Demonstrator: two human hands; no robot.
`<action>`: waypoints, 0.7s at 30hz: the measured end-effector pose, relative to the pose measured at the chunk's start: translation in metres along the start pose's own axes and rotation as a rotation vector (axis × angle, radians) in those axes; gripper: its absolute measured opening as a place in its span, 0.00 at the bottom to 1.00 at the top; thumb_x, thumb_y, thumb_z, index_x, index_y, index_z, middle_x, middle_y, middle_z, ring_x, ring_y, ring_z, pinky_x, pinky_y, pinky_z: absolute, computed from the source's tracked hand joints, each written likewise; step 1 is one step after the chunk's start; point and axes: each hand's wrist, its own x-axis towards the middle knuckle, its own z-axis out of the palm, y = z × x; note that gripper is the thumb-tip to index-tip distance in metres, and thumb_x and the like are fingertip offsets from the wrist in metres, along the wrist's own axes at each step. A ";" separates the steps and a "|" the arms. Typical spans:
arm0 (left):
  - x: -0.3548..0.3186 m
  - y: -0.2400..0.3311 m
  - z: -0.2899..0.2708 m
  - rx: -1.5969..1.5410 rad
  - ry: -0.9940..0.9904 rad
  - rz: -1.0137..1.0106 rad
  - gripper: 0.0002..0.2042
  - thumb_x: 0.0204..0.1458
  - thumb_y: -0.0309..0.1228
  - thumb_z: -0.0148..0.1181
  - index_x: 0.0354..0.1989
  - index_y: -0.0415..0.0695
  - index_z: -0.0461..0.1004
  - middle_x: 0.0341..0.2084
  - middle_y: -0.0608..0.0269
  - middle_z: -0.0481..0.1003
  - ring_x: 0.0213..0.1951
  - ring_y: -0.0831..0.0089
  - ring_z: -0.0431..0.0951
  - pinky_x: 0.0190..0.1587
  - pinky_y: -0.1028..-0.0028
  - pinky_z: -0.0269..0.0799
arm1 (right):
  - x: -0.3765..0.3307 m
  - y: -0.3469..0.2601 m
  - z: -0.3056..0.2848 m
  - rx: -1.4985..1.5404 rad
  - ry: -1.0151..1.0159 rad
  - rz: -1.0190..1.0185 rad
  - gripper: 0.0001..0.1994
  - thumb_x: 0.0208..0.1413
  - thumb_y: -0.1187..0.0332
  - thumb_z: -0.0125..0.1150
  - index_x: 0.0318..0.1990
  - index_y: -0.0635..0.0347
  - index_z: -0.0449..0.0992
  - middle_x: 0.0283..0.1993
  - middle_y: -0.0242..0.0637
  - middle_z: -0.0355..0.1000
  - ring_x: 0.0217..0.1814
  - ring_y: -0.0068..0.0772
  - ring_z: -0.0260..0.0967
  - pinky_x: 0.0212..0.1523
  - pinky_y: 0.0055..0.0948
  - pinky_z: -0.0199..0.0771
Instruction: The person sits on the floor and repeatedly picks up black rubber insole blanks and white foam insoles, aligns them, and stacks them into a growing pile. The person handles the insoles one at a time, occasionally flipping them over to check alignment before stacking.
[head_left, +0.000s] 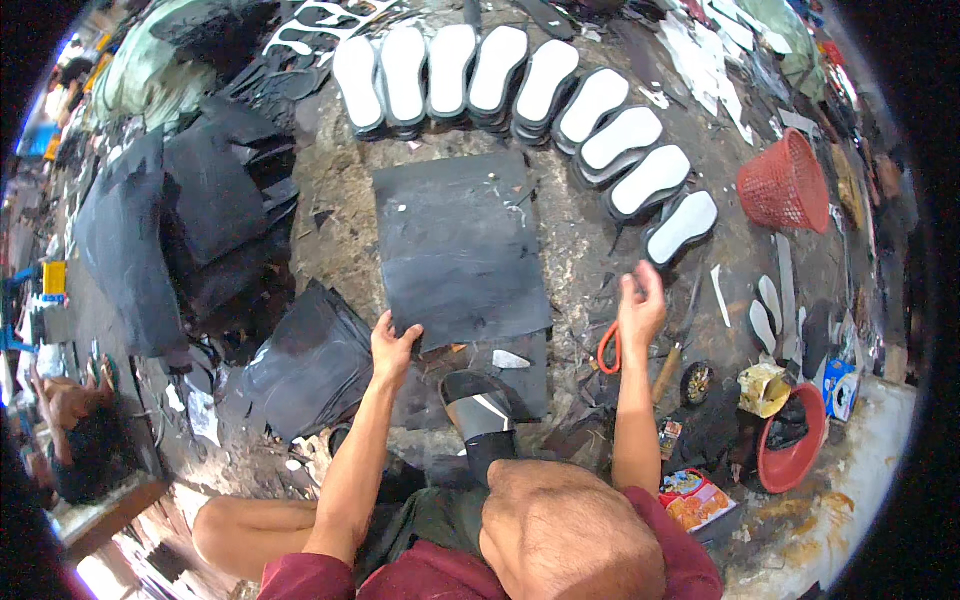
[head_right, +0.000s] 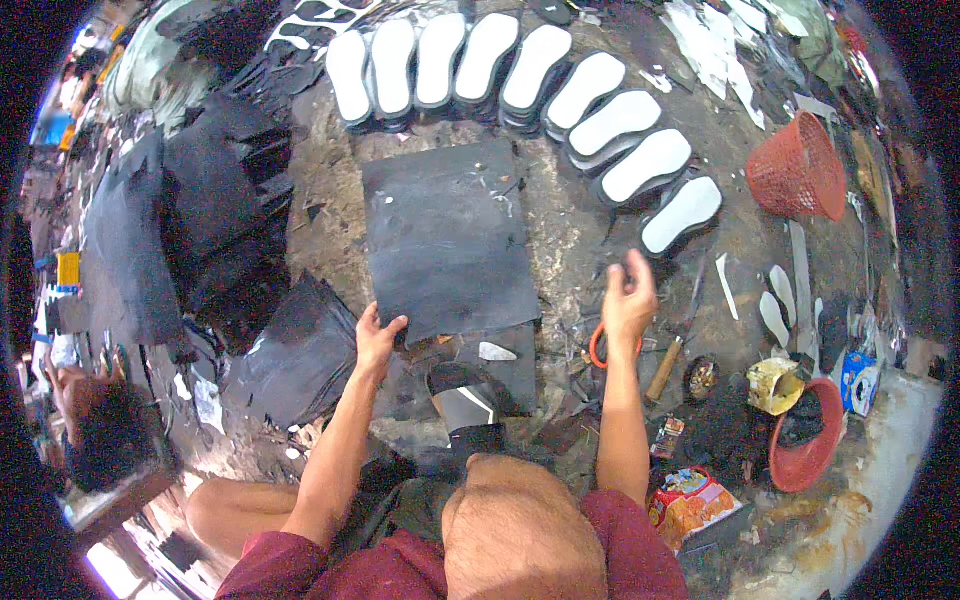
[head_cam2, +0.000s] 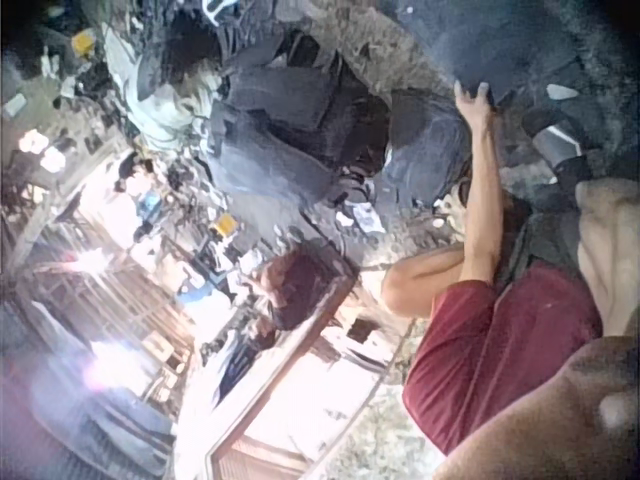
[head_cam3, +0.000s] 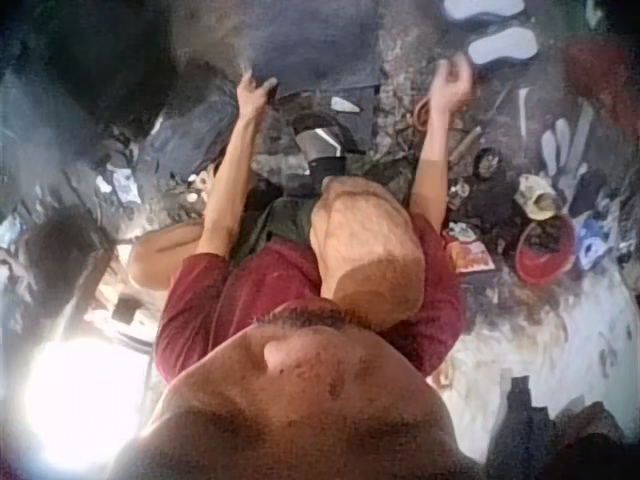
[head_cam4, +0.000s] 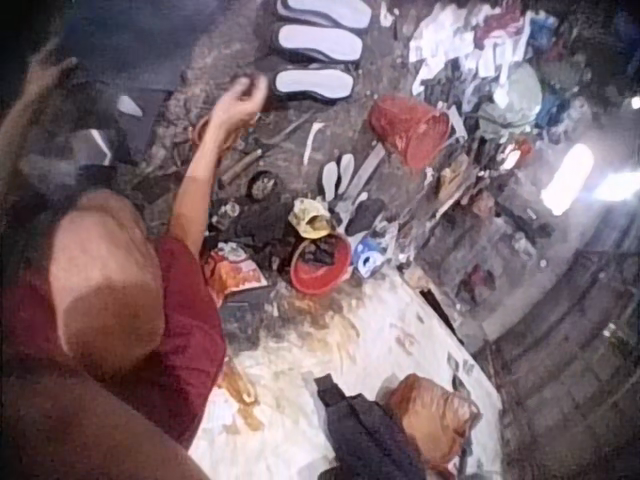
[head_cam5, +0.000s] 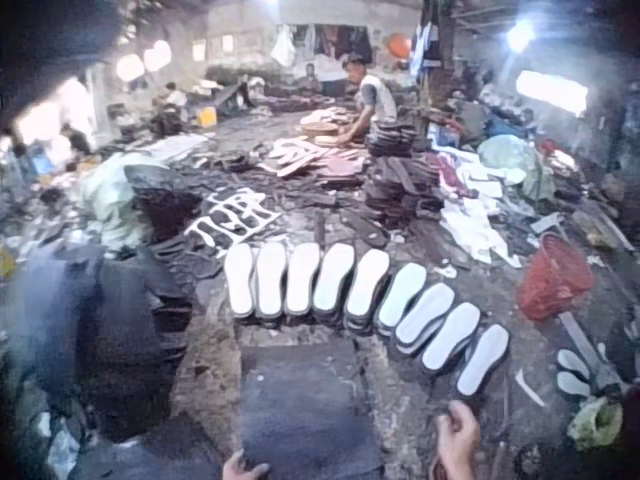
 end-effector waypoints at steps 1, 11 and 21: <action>-0.002 0.000 0.002 0.078 0.028 0.066 0.29 0.49 0.15 0.64 0.62 0.33 0.63 0.52 0.50 0.75 0.52 0.64 0.76 0.56 0.68 0.72 | 0.019 0.007 -0.005 0.031 0.114 0.150 0.24 0.54 0.65 0.66 0.57 0.65 0.73 0.55 0.48 0.75 0.56 0.52 0.72 0.56 0.44 0.71; -0.009 0.037 0.024 0.818 0.462 0.640 0.27 0.52 0.24 0.65 0.62 0.41 0.67 0.63 0.49 0.66 0.62 0.58 0.69 0.64 0.65 0.62 | 0.101 0.024 0.014 -0.319 0.069 0.429 0.54 0.37 0.55 0.78 0.71 0.60 0.53 0.69 0.59 0.58 0.71 0.59 0.57 0.68 0.48 0.60; -0.030 0.057 0.131 0.484 -0.297 0.569 0.19 0.52 0.28 0.65 0.54 0.46 0.75 0.58 0.51 0.71 0.60 0.55 0.72 0.58 0.62 0.70 | 0.034 0.038 -0.053 -0.374 0.099 0.211 0.40 0.43 0.62 0.71 0.66 0.57 0.62 0.64 0.54 0.64 0.67 0.56 0.61 0.66 0.47 0.61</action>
